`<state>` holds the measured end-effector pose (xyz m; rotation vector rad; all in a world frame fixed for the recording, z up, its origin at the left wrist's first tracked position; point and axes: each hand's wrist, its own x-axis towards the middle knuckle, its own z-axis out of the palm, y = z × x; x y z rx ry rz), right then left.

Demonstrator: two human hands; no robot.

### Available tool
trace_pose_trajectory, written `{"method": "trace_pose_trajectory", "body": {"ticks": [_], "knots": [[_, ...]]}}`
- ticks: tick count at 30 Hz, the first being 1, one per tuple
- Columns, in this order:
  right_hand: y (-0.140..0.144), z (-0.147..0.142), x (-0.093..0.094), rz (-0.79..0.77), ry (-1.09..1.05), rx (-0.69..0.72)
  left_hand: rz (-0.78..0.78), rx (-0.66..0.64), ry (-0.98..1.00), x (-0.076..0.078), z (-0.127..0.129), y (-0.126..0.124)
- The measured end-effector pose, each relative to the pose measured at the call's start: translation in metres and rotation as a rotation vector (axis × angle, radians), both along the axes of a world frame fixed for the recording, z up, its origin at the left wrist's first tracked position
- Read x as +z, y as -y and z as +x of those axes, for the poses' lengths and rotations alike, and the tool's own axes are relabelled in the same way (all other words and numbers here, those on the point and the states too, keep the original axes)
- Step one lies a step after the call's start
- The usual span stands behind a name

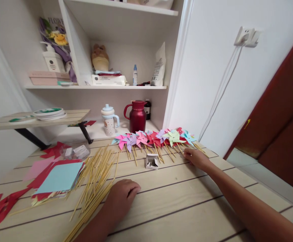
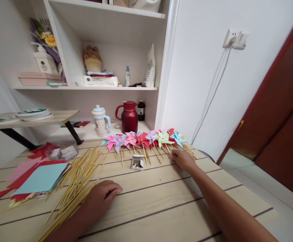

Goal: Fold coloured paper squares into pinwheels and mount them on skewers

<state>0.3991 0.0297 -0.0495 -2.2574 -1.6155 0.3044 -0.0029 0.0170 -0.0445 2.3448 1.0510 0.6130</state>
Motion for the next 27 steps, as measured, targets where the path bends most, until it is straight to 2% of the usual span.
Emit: {"method": "trace_pose_trajectory", "body": {"ticks": [9,17,27], "knots": [[0.004,0.004,-0.001,-0.067,0.038,-0.117,-0.011,-0.005,-0.008,0.005,0.0,0.001],[0.004,-0.003,-0.009,-0.008,0.106,-0.202,-0.006,0.0,-0.004,0.004,0.0,0.002],[0.012,-0.007,-0.011,0.118,0.162,-0.13,-0.018,0.015,0.01,0.004,0.001,0.003]]}}
